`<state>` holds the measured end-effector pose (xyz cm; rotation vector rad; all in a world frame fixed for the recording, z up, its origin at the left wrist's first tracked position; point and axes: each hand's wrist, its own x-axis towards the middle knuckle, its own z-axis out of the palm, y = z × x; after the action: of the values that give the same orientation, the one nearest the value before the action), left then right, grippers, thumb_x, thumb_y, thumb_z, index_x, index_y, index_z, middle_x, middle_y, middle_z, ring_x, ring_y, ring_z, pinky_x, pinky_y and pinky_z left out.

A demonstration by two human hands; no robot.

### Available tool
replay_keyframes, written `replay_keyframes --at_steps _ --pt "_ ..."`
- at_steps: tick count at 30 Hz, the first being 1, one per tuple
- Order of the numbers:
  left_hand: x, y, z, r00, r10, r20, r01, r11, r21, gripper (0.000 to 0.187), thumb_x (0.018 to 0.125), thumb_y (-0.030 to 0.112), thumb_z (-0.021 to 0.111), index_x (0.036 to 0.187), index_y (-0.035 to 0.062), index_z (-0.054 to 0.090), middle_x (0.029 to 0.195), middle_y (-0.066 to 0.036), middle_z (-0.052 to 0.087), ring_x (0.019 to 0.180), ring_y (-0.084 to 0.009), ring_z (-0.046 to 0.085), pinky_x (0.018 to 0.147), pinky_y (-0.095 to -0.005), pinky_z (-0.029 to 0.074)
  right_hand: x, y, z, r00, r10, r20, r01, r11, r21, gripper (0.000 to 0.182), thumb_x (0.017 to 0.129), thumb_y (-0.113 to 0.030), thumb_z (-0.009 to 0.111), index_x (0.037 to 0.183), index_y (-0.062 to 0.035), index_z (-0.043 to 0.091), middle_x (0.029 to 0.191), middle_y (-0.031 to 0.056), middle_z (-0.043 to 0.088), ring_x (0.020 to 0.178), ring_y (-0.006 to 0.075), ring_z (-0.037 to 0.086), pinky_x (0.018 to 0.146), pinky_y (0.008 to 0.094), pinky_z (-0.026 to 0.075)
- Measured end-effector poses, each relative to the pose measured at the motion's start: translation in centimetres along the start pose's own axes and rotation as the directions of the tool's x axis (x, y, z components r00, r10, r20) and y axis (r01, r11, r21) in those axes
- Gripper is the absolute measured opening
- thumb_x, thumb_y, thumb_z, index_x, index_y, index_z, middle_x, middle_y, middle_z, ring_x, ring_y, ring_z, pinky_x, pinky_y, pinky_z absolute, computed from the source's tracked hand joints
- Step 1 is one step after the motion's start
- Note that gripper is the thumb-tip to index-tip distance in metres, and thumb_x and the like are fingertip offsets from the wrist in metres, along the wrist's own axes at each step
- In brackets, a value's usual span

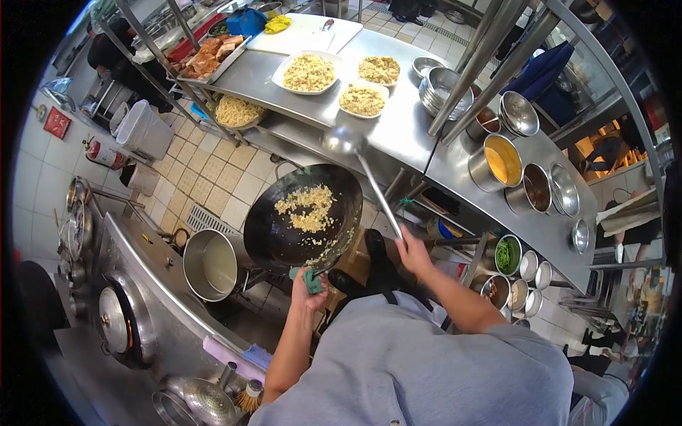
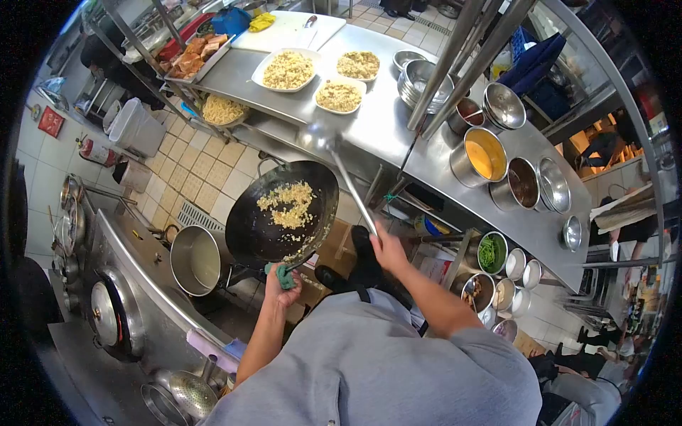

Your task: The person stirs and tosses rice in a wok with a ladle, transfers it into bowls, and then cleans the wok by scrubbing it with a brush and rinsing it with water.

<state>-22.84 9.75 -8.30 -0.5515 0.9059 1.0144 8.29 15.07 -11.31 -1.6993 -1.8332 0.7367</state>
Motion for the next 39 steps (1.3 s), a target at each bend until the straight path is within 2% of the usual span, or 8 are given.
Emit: replay_keyframes --at_steps 3,8,17,21,30,35,37,39 --pt "1.1 0.2 0.8 0.999 0.023 0.046 -0.025 0.999 0.039 0.019 0.081 0.026 0.057 0.085 0.0072 0.058 0.069 -0.007 0.058 0.057 -0.0169 0.056 0.049 -0.0265 0.046 -3.8 -2.7 -4.6 0.992 -0.11 0.055 0.103 0.988 0.119 0.044 0.091 -0.021 0.055 0.132 -0.0087 0.046 0.082 0.0262 0.062 0.078 0.0442 0.061 0.069 0.0449 0.049" --pt "1.8 0.6 1.9 0.999 0.031 -0.029 -0.032 0.998 -0.045 0.017 0.081 0.025 0.058 0.079 0.0081 0.056 0.067 -0.006 0.055 0.055 -0.0166 0.053 0.049 -0.0264 0.045 -6.5 -6.0 -6.5 0.841 0.203 0.502 -0.344 0.916 0.206 0.028 0.093 -0.025 0.052 0.112 -0.0041 0.052 0.08 0.0232 0.062 0.074 0.043 0.061 0.066 0.0459 0.048" --pt "5.1 -0.5 -2.8 0.997 -0.024 0.067 0.038 0.974 -0.224 0.013 0.082 0.023 0.06 0.077 0.0124 0.054 0.066 -0.005 0.056 0.055 -0.0202 0.055 0.05 -0.0312 0.048 -3.4 -2.7 -3.4 0.926 0.123 0.356 -0.09 0.99 -0.108 0.034 0.093 -0.037 0.051 0.089 -0.003 0.05 0.074 0.0272 0.058 0.077 0.048 0.057 0.063 0.055 0.042" --pt "-4.6 -3.6 -2.4 0.997 0.036 -0.071 -0.044 0.992 -0.121 0.01 0.083 0.021 0.06 0.082 0.0127 0.055 0.065 -0.003 0.056 0.054 -0.0191 0.057 0.05 -0.0308 0.05 -1.0 -3.6 -8.2 0.91 0.117 0.397 -0.022 0.972 -0.236 0.034 0.093 -0.037 0.051 0.095 -0.0027 0.05 0.074 0.0263 0.059 0.078 0.0478 0.057 0.063 0.0514 0.043" --pt "10.2 4.7 -1.4 0.996 0.083 -0.014 -0.084 0.988 -0.127 0.02 0.083 0.029 0.061 0.077 0.0125 0.052 0.068 -0.003 0.054 0.058 -0.0177 0.055 0.049 -0.0308 0.049 4.8 -16.5 -7.6 0.764 0.331 0.554 -0.375 0.926 -0.036 0.044 0.089 -0.018 0.054 0.127 0.0 0.042 0.089 0.0296 0.06 0.084 0.0434 0.06 0.072 0.0429 0.047" --pt "7.1 -5.8 -9.6 0.814 0.578 -0.054 -0.529 0.777 0.341 0.019 0.081 0.017 0.062 0.096 0.009 0.053 0.086 -0.003 0.056 0.076 -0.0165 0.056 0.065 -0.0338 0.048 4.2 -14.1 -2.2 0.917 -0.14 0.375 0.242 0.94 -0.242 0.044 0.089 -0.016 0.052 0.128 0.0003 0.037 0.083 0.0184 0.06 0.066 0.0214 0.061 0.058 0.0363 0.049" --pt "6.6 -7.8 -10.4 0.731 0.672 -0.119 -0.477 0.628 0.615 0.024 0.079 0.015 0.063 0.1 0.0066 0.053 0.089 -0.005 0.057 0.082 -0.0187 0.056 0.073 -0.0341 0.047 5.0 -17.9 -0.8 0.604 0.327 0.727 -0.57 0.815 0.108 0.033 0.09 -0.017 0.051 0.118 -0.0023 0.042 0.079 0.01 0.058 0.056 0.0156 0.055 0.052 0.0329 0.048" --pt "7.1 -7.6 -10.3 0.665 0.736 -0.125 -0.489 0.556 0.673 0.025 0.078 0.013 0.062 0.101 0.0059 0.054 0.091 -0.005 0.058 0.087 -0.0201 0.057 0.079 -0.0333 0.046 6.6 -18.1 1.1 0.491 0.306 0.815 -0.733 0.651 0.197 0.019 0.091 -0.015 0.051 0.108 -0.007 0.045 0.077 0.0043 0.053 0.051 0.0105 0.048 0.05 0.0286 0.044"
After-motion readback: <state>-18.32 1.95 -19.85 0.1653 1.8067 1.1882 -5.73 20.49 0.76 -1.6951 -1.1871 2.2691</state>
